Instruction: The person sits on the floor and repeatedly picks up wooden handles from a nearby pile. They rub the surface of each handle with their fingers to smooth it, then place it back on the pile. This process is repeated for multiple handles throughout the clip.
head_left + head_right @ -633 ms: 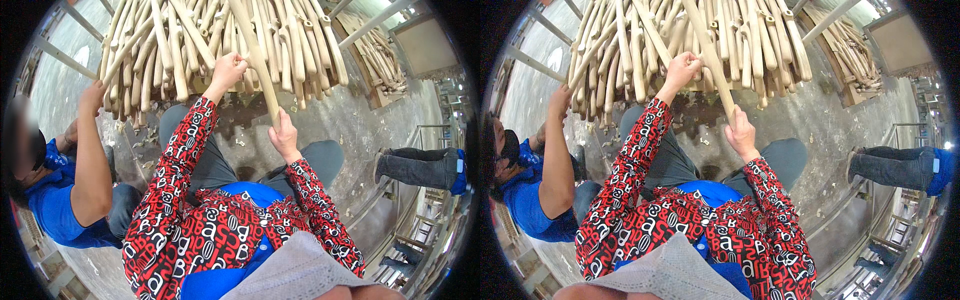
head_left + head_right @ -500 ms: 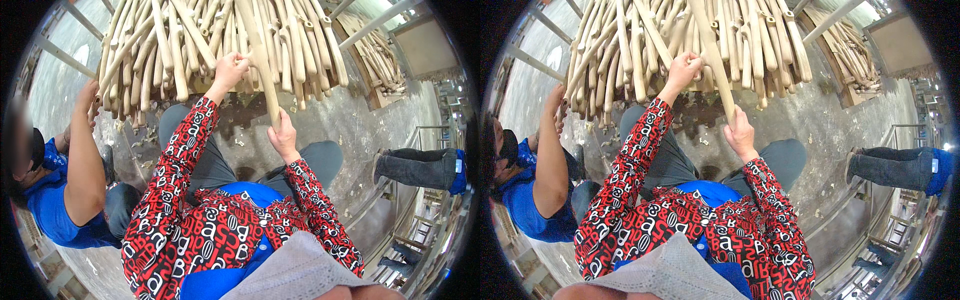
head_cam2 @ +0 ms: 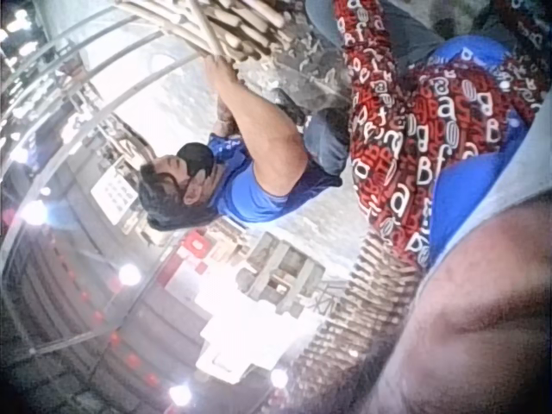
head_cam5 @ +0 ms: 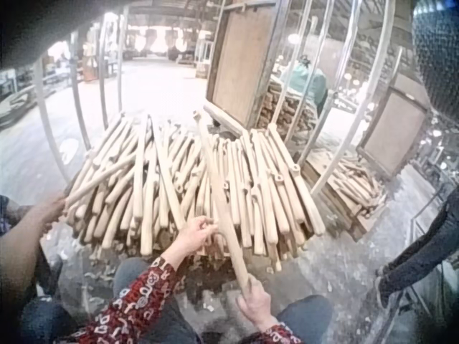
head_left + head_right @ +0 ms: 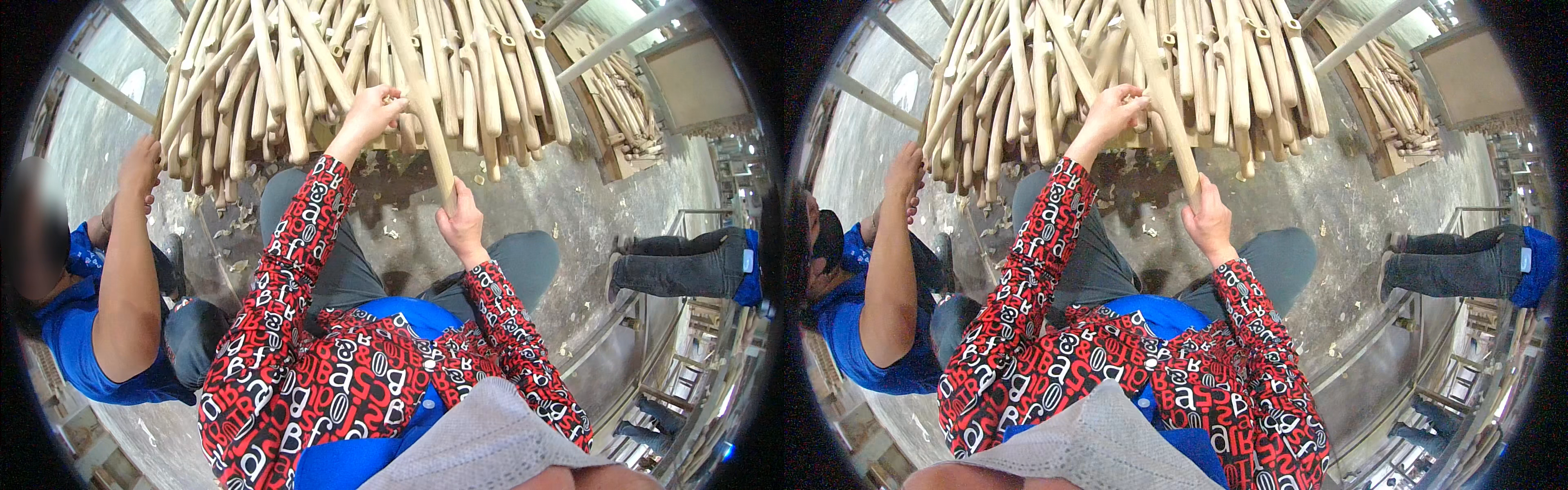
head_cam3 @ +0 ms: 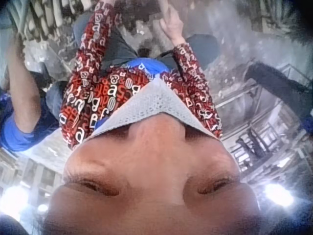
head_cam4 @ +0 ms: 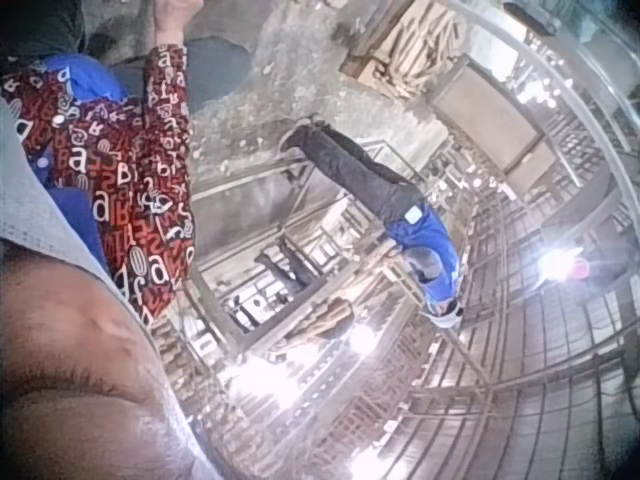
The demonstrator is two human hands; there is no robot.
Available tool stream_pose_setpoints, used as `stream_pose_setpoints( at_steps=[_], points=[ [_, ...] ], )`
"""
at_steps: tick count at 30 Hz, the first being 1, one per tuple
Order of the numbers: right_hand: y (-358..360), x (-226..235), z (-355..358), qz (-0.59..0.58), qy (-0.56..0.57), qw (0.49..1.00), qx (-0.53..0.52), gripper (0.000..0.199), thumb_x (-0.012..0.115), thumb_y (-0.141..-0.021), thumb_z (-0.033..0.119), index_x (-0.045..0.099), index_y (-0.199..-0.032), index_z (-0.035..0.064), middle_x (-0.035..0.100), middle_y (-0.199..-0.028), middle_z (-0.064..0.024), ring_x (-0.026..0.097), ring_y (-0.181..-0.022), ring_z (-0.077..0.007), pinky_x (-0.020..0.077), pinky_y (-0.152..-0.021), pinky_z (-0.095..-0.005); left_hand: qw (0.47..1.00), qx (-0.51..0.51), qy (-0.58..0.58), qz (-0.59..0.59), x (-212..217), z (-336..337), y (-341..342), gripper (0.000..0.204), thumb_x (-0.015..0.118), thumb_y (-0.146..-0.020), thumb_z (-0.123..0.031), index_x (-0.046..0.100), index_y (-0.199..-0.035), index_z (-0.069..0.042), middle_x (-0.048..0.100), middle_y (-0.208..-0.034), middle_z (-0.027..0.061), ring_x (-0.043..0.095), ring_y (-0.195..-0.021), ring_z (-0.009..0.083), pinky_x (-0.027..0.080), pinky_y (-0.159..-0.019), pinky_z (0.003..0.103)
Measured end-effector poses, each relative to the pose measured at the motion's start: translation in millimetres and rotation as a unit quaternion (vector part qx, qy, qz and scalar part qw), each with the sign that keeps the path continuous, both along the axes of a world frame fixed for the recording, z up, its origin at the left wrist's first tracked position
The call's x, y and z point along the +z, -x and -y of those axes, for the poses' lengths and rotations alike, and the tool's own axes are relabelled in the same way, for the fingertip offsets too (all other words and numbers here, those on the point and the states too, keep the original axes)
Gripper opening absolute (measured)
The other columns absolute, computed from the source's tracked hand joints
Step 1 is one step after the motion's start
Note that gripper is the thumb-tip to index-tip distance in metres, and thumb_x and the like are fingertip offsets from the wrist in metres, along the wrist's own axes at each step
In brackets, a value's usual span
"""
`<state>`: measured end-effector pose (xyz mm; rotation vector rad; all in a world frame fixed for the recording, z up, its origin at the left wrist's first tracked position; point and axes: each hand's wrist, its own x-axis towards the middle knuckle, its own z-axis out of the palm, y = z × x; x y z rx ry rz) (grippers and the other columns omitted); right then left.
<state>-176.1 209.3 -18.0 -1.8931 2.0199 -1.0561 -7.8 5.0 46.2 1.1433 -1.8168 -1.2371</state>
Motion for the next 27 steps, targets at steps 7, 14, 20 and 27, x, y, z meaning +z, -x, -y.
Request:
stream_pose_setpoints(
  at_steps=[7, 14, 20, 27],
  points=[
    [2, -1, -1, -0.022, 0.010, 1.000, 0.015, 0.064, 0.062, -0.068, 0.005, 0.042, -0.128, 0.0034, 0.058, -0.110, -0.0190, 0.061, -0.095, -0.0367, 0.0515, -0.077, -0.0424, 0.996, -0.005, 0.028, 0.090, 7, -2, -5, 0.027, 0.057, -0.087, -0.022, 0.065, -0.097, 0.002, 0.066, -0.070, 0.0098, 0.060, -0.053, 0.0150, 0.049, -0.057, 0.031],
    [0, -1, -1, -0.030, -0.007, 0.999, 0.018, 0.065, 0.063, -0.068, 0.005, 0.041, -0.129, 0.0028, 0.057, -0.111, -0.0192, 0.060, -0.095, -0.0370, 0.0513, -0.077, -0.0427, 0.986, 0.009, 0.098, 0.138, 4, -1, -6, 0.028, 0.056, -0.082, -0.023, 0.067, -0.087, 0.002, 0.066, -0.075, 0.0189, 0.066, -0.070, 0.0299, 0.052, -0.069, 0.039],
    [-4, 1, -1, 0.013, 0.005, 1.000, 0.009, 0.064, 0.062, -0.069, 0.005, 0.040, -0.128, 0.0019, 0.057, -0.112, -0.0198, 0.059, -0.098, -0.0375, 0.0507, -0.080, -0.0427, 0.971, 0.039, 0.193, 0.139, 8, -7, 0, 0.024, 0.057, -0.079, -0.023, 0.065, -0.086, -0.001, 0.063, -0.074, 0.0210, 0.063, -0.072, 0.0338, 0.050, -0.068, 0.040],
    [2, 17, 14, 0.025, 0.036, 0.999, 0.004, 0.063, 0.061, -0.070, 0.007, 0.040, -0.128, 0.0006, 0.056, -0.115, -0.0211, 0.058, -0.101, -0.0377, 0.0493, -0.084, -0.0416, 0.961, -0.162, 0.168, 0.147, -4, -26, 20, 0.023, 0.057, -0.078, -0.021, 0.063, -0.084, 0.000, 0.063, -0.078, 0.0223, 0.063, -0.074, 0.0354, 0.050, -0.069, 0.041]
  ],
)
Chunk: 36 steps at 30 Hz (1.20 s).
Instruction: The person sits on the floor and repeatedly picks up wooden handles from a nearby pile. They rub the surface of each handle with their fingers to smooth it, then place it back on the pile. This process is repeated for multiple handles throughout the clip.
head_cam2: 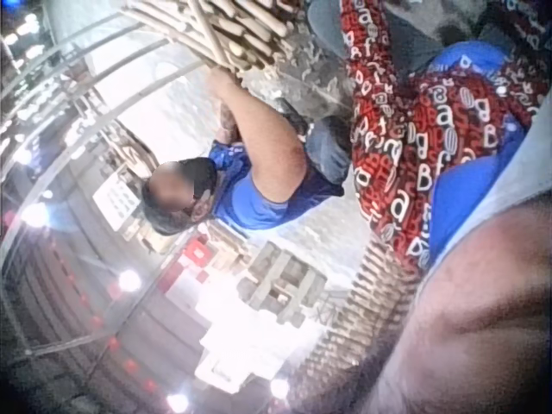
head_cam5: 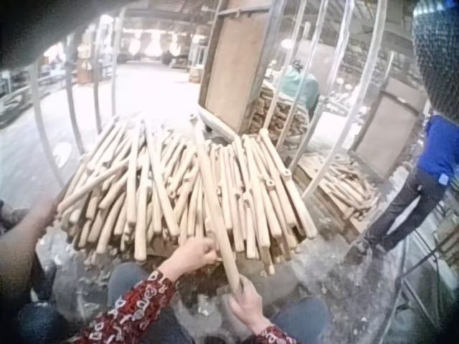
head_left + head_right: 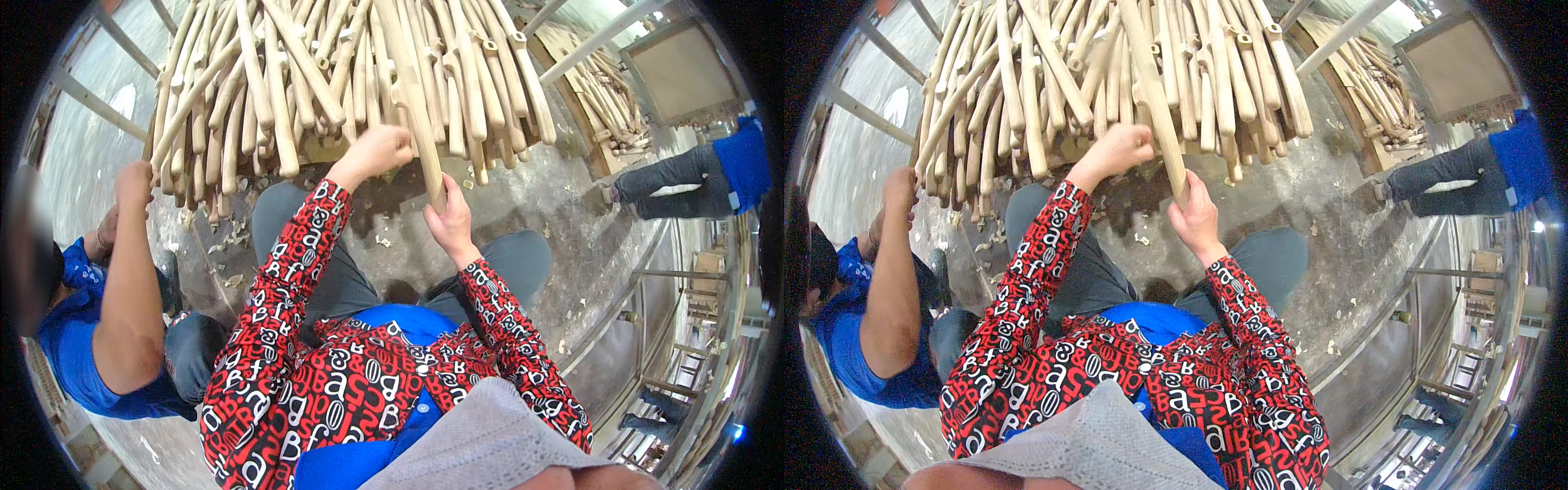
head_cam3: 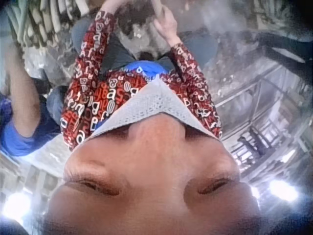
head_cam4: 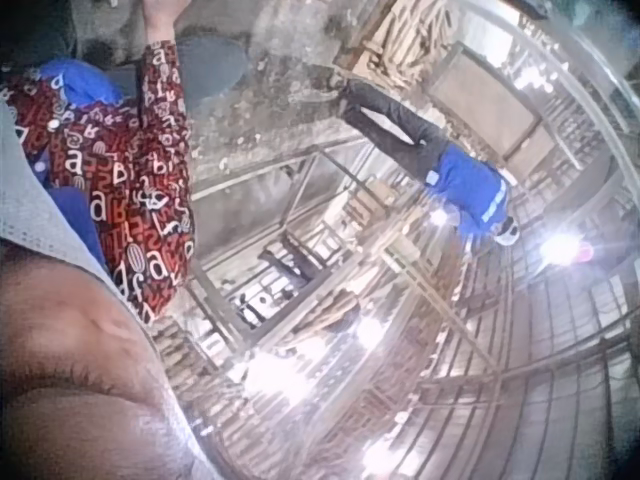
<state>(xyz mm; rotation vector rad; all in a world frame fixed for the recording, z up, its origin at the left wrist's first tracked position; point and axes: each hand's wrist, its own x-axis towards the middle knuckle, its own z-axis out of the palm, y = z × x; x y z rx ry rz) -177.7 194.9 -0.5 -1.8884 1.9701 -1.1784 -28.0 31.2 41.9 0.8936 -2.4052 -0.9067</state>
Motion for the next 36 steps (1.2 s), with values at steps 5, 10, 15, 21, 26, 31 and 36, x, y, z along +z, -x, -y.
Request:
stream_pose_setpoints(
  at_steps=[5, 10, 15, 21, 26, 31, 36],
  points=[
    [18, 23, 28, 0.067, 0.025, 0.997, -0.006, 0.059, 0.061, -0.069, 0.008, 0.045, -0.125, -0.0034, 0.057, -0.114, -0.0225, 0.058, -0.106, -0.0328, 0.0468, -0.090, -0.0382, 0.998, -0.025, -0.062, 0.008, -7, -5, 0, 0.023, 0.053, -0.082, -0.020, 0.062, -0.087, 0.001, 0.065, -0.077, 0.0180, 0.062, -0.064, 0.0273, 0.049, -0.063, 0.036],
    [114, 68, 93, 0.085, 0.049, 0.994, -0.054, 0.062, 0.064, -0.066, 0.013, 0.049, -0.124, -0.0040, 0.060, -0.112, -0.0220, 0.060, -0.104, -0.0304, 0.0466, -0.090, -0.0368, 0.979, -0.020, -0.201, -0.035, 16, -5, 16, 0.025, 0.048, -0.087, -0.019, 0.061, -0.099, 0.000, 0.067, -0.082, 0.0087, 0.056, -0.057, 0.0120, 0.048, -0.057, 0.028],
    [142, 125, 165, -0.275, -0.109, 0.935, -0.194, 0.048, 0.061, -0.073, 0.018, 0.053, -0.120, 0.0076, 0.057, -0.120, -0.0138, 0.055, -0.109, -0.0328, 0.0464, -0.085, -0.0474, 0.974, -0.006, -0.220, -0.061, 8, -4, 3, 0.028, 0.045, -0.089, -0.017, 0.060, -0.107, -0.001, 0.067, -0.087, 0.0087, 0.056, -0.056, 0.0119, 0.048, -0.058, 0.028],
    [115, 110, 177, -0.539, 0.022, 0.830, -0.143, 0.027, 0.054, -0.082, 0.014, 0.058, -0.108, 0.0099, 0.050, -0.126, -0.0063, 0.048, -0.114, -0.0269, 0.0419, -0.085, -0.0470, 0.976, 0.029, -0.197, -0.093, 12, -3, 5, 0.025, 0.044, -0.089, -0.012, 0.059, -0.107, -0.003, 0.066, -0.080, 0.0066, 0.056, -0.056, 0.0118, 0.048, -0.056, 0.028],
    [36, 64, 181, -0.430, -0.117, 0.893, 0.066, 0.038, 0.061, -0.078, 0.026, 0.056, -0.110, 0.0048, 0.064, -0.091, -0.0149, 0.064, -0.082, -0.0323, 0.0516, -0.070, -0.0411, 0.968, 0.056, -0.219, -0.110, 2, 0, 4, 0.023, 0.046, -0.090, -0.013, 0.060, -0.103, -0.001, 0.065, -0.076, 0.0059, 0.055, -0.055, 0.0114, 0.047, -0.054, 0.028],
    [64, 7, 178, -0.449, -0.101, 0.886, -0.048, 0.020, 0.062, -0.075, 0.019, 0.066, -0.090, 0.0057, 0.064, -0.078, -0.0185, 0.066, -0.071, -0.0280, 0.0542, -0.062, -0.0429, 0.976, 0.007, -0.177, -0.128, 14, -1, 38, 0.018, 0.049, -0.090, -0.014, 0.061, -0.095, -0.001, 0.064, -0.075, 0.0091, 0.059, -0.059, 0.0176, 0.049, -0.058, 0.032],
    [36, 31, 168, -0.398, -0.175, 0.901, 0.001, 0.032, 0.067, -0.072, 0.020, 0.058, -0.099, 0.0057, 0.063, -0.087, -0.0175, 0.064, -0.084, -0.0339, 0.0519, -0.074, -0.0439, 0.981, -0.054, 0.148, -0.110, 6, -1, 11, 0.012, 0.051, -0.079, -0.010, 0.054, -0.078, 0.001, 0.057, -0.081, 0.0182, 0.059, -0.079, 0.0371, 0.049, -0.070, 0.044]
  ],
)
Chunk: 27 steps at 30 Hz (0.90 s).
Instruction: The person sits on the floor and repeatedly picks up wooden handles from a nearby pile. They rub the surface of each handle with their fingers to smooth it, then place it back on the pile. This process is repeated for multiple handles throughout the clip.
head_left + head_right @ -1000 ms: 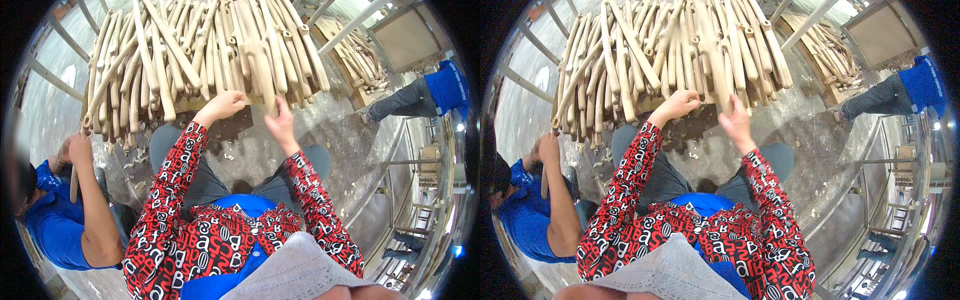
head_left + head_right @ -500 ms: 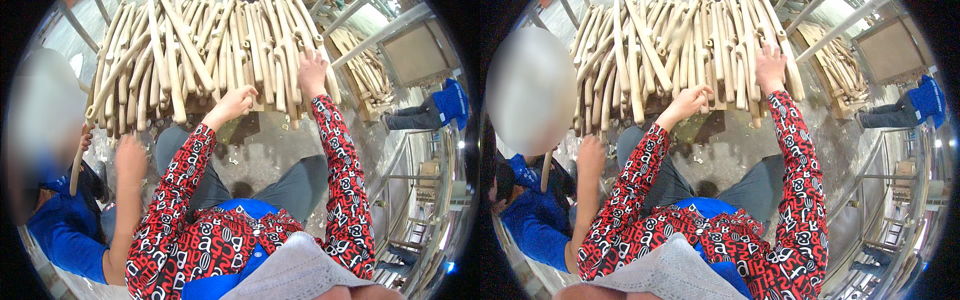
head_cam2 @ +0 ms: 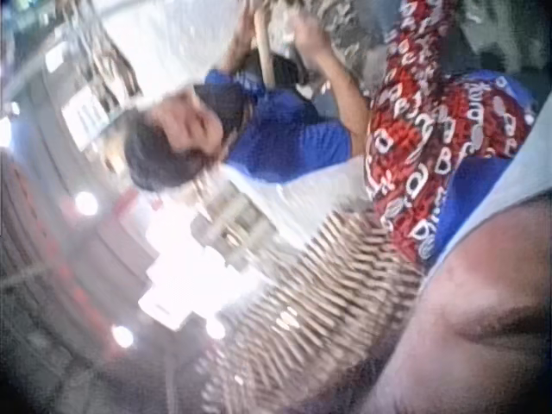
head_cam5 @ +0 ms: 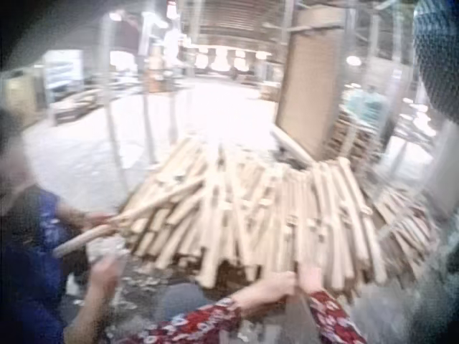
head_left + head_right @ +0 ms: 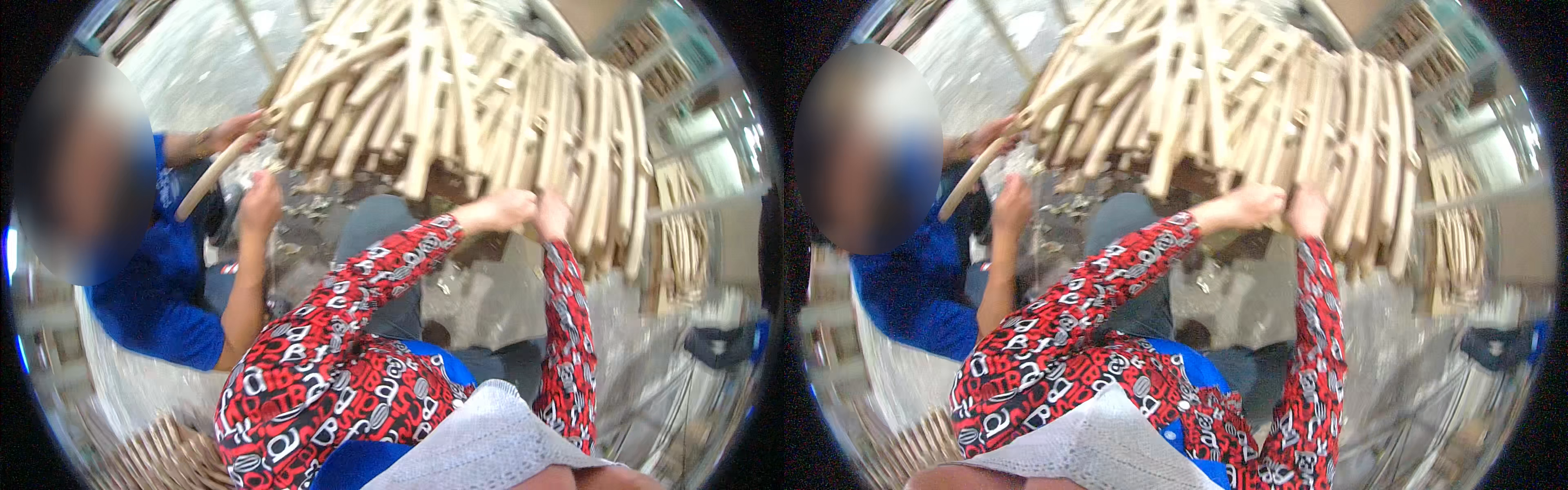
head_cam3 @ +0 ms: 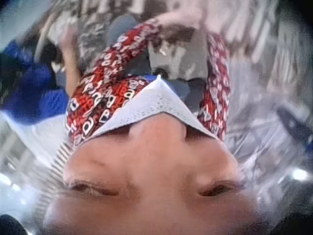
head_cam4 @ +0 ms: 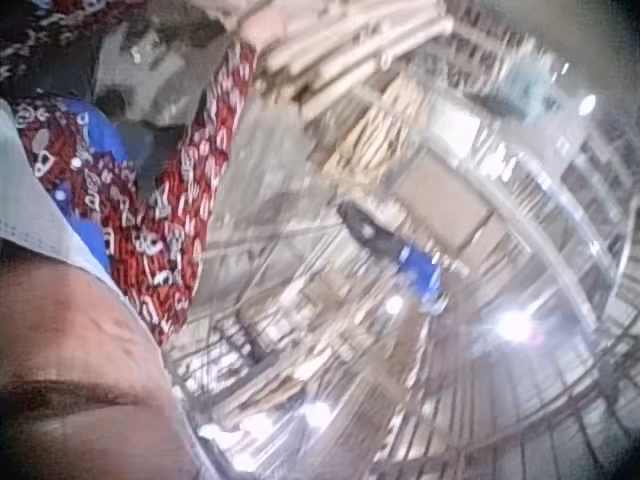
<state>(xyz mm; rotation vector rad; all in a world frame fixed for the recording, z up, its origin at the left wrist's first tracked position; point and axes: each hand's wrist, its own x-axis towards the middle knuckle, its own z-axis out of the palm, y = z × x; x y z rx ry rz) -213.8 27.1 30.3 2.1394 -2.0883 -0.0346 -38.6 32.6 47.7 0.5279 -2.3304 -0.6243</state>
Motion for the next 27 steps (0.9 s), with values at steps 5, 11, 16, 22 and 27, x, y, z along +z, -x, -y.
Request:
stream_pose_setpoints(
  at_steps=[5, 11, 16, 22, 27],
  points=[
    [18, 11, -17, 0.120, -0.017, 0.980, -0.161, 0.068, 0.057, -0.073, 0.017, 0.036, -0.136, 0.0034, 0.063, -0.095, -0.0238, 0.064, -0.086, -0.0336, 0.0515, -0.074, -0.0417, 0.954, 0.091, -0.242, -0.150, 10, -25, 2, 0.027, 0.050, -0.091, -0.026, 0.056, -0.080, -0.002, 0.061, -0.072, 0.0153, 0.059, -0.066, 0.0338, 0.049, -0.063, 0.038],
    [44, 39, -4, 0.687, -0.039, 0.708, -0.158, 0.021, 0.055, -0.079, 0.009, 0.050, -0.099, 0.0037, 0.056, -0.076, -0.0058, 0.050, -0.056, -0.0107, 0.0402, -0.043, -0.0241, 0.854, 0.022, -0.460, -0.241, 6, -23, 3, 0.025, 0.047, -0.093, -0.024, 0.056, -0.081, -0.003, 0.063, -0.068, 0.0088, 0.058, -0.053, 0.0141, 0.047, -0.052, 0.028],
    [37, 11, -80, 0.782, -0.030, 0.620, -0.062, 0.024, 0.056, -0.081, 0.007, 0.047, -0.103, 0.0011, 0.057, -0.079, -0.0068, 0.055, -0.062, -0.0125, 0.0454, -0.045, -0.0252, 0.795, -0.017, -0.523, -0.308, 4, -11, 2, 0.021, 0.044, -0.094, -0.017, 0.047, -0.109, -0.002, 0.066, -0.082, 0.0104, 0.052, -0.046, 0.0102, 0.041, -0.043, 0.023],
    [-3, -29, -151, 0.747, 0.000, 0.643, -0.170, 0.016, 0.054, -0.082, 0.008, 0.051, -0.097, 0.0047, 0.055, -0.069, -0.0025, 0.052, -0.052, -0.0111, 0.0434, -0.044, -0.0249, 0.795, 0.080, -0.489, -0.349, -10, 8, 13, 0.021, 0.047, -0.096, -0.023, 0.056, -0.098, -0.005, 0.061, -0.076, 0.0039, 0.049, -0.054, 0.0070, 0.041, -0.047, 0.021],
    [-26, -11, -162, 0.808, -0.134, 0.561, -0.124, 0.017, 0.058, -0.083, 0.011, 0.050, -0.097, 0.0062, 0.052, -0.065, -0.0034, 0.048, -0.045, -0.0118, 0.0393, -0.039, -0.0246, 0.885, 0.223, -0.231, -0.338, -41, 27, -9, 0.022, 0.045, -0.097, -0.025, 0.056, -0.092, -0.006, 0.051, -0.065, -0.0007, 0.048, -0.055, 0.0091, 0.040, -0.049, 0.023]
  ],
)
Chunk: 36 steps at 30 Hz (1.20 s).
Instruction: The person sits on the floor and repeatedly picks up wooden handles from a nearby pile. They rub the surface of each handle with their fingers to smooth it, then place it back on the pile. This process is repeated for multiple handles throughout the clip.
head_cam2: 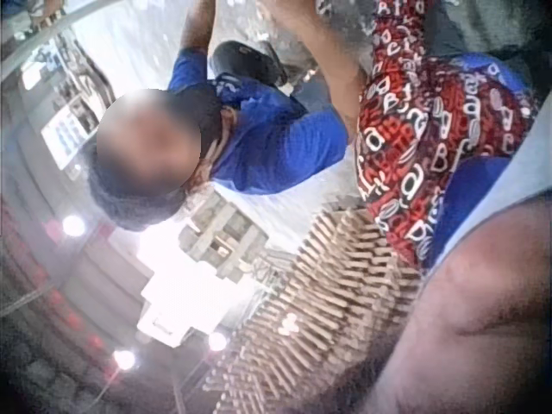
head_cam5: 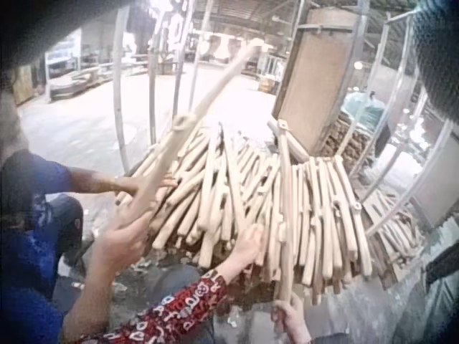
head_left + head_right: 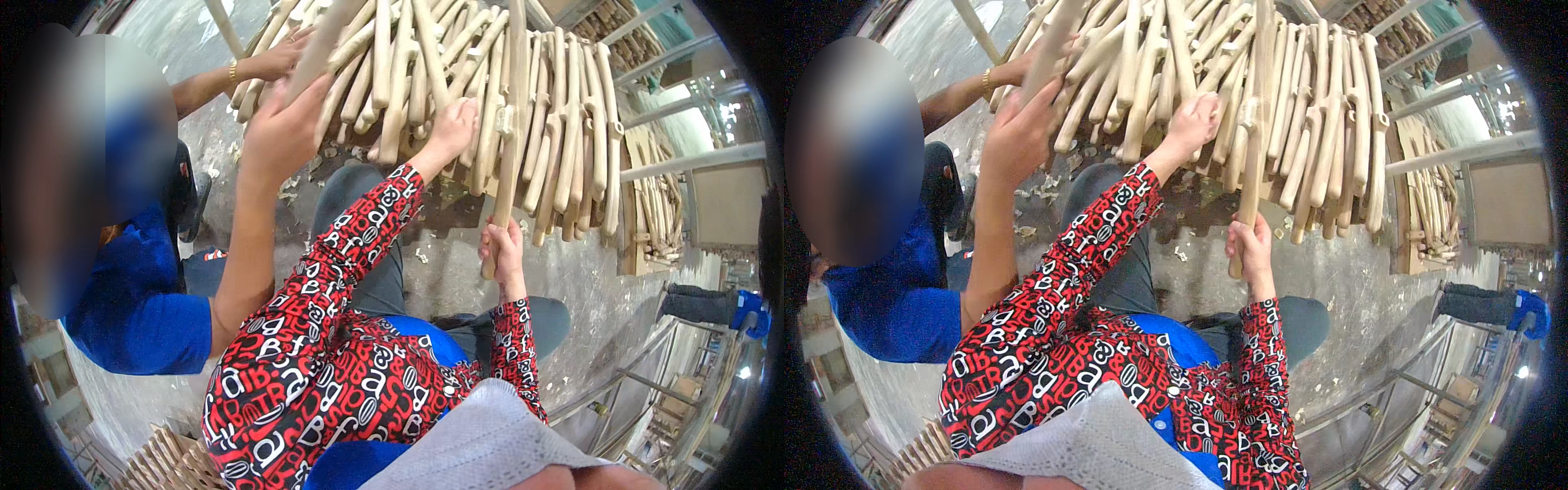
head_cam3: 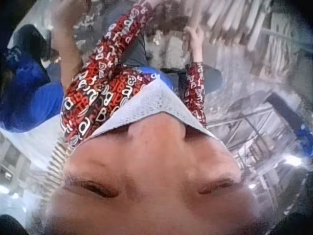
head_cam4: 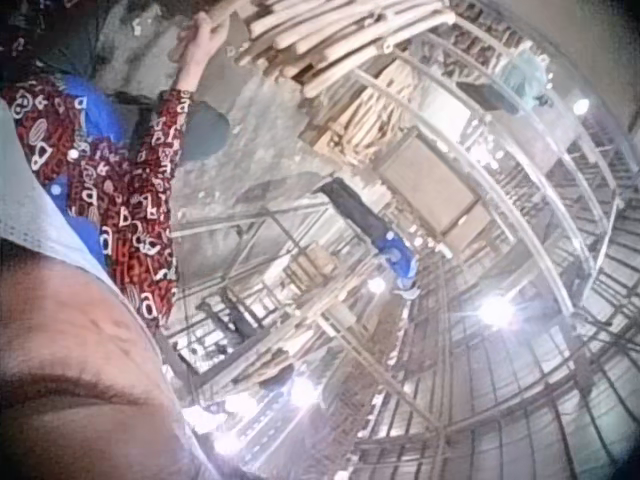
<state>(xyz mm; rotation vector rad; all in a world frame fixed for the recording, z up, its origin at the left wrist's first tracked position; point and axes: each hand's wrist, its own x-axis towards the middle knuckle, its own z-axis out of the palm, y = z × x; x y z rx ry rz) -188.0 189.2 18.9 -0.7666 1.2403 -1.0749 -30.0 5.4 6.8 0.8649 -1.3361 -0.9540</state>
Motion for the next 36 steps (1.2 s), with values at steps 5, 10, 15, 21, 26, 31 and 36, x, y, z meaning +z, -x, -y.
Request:
stream_pose_setpoints(
  at_steps=[5, 10, 15, 21, 26, 31, 36],
  points=[
    [4, 14, -19, 0.102, -0.032, 0.994, 0.016, 0.021, 0.061, -0.082, 0.013, 0.049, -0.098, 0.0067, 0.049, -0.063, -0.0038, 0.043, -0.039, -0.0122, 0.0366, -0.036, -0.0250, 0.995, -0.080, -0.051, 0.042, 18, -15, 14, 0.017, 0.046, -0.094, -0.018, 0.054, -0.096, -0.004, 0.060, -0.073, 0.0043, 0.054, -0.057, 0.0114, 0.046, -0.056, 0.027],
    [7, 24, -24, 0.190, -0.040, 0.980, 0.031, 0.022, 0.060, -0.082, 0.011, 0.048, -0.099, 0.0046, 0.046, -0.062, -0.0017, 0.040, -0.039, -0.0086, 0.0349, -0.036, -0.0238, 0.986, -0.119, -0.086, -0.073, 24, -28, 24, 0.018, 0.048, -0.093, -0.009, 0.046, -0.110, -0.005, 0.060, -0.095, 0.0089, 0.053, -0.056, 0.0109, 0.048, -0.054, 0.025],
    [0, 22, -37, 0.235, -0.085, 0.968, 0.025, 0.025, 0.053, -0.085, 0.010, 0.049, -0.108, 0.0024, 0.043, -0.064, 0.0005, 0.036, -0.039, -0.0056, 0.0320, -0.035, -0.0224, 0.971, -0.140, -0.196, 0.009, 20, -39, 6, 0.019, 0.045, -0.096, -0.021, 0.050, -0.097, -0.003, 0.065, -0.084, 0.0089, 0.054, -0.052, 0.0139, 0.046, -0.050, 0.027],
    [-10, 5, -57, 0.268, -0.110, 0.957, 0.002, 0.022, 0.053, -0.085, 0.011, 0.048, -0.105, 0.0035, 0.040, -0.064, 0.0035, 0.036, -0.040, -0.0037, 0.0327, -0.035, -0.0198, 0.988, -0.127, -0.082, 0.040, 34, -72, 0, 0.032, 0.043, -0.096, -0.025, 0.050, -0.078, 0.001, 0.055, -0.057, 0.0103, 0.056, -0.051, 0.0220, 0.043, -0.050, 0.036],
    [-4, -34, -67, 0.320, -0.117, 0.940, 0.023, 0.023, 0.056, -0.086, 0.017, 0.048, -0.103, 0.0043, 0.042, -0.063, -0.0013, 0.038, -0.040, -0.0084, 0.0332, -0.036, -0.0236, 0.990, -0.121, -0.064, 0.026, 33, -85, -3, 0.041, 0.048, -0.096, -0.033, 0.052, -0.073, 0.001, 0.050, -0.055, 0.0099, 0.049, -0.049, 0.0178, 0.039, -0.050, 0.035],
    [-6, -38, -62, 0.258, -0.167, 0.951, 0.041, 0.020, 0.050, -0.090, 0.025, 0.048, -0.100, 0.0070, 0.045, -0.068, -0.0020, 0.043, -0.047, -0.0108, 0.0391, -0.043, -0.0263, 0.986, -0.135, -0.097, -0.018, 41, -85, 1, 0.031, 0.052, -0.093, -0.027, 0.048, -0.081, 0.001, 0.048, -0.057, 0.0102, 0.050, -0.052, 0.0181, 0.040, -0.051, 0.036],
    [-7, -39, -59, 0.311, -0.200, 0.927, 0.058, 0.025, 0.054, -0.087, 0.028, 0.050, -0.103, 0.0080, 0.050, -0.073, -0.0049, 0.048, -0.051, -0.0170, 0.0413, -0.046, -0.0310, 0.970, -0.173, -0.145, -0.093, 41, -78, 3, 0.019, 0.050, -0.094, -0.019, 0.038, -0.094, -0.005, 0.052, -0.058, 0.0048, 0.050, -0.044, 0.0130, 0.041, -0.043, 0.030]
  ],
)
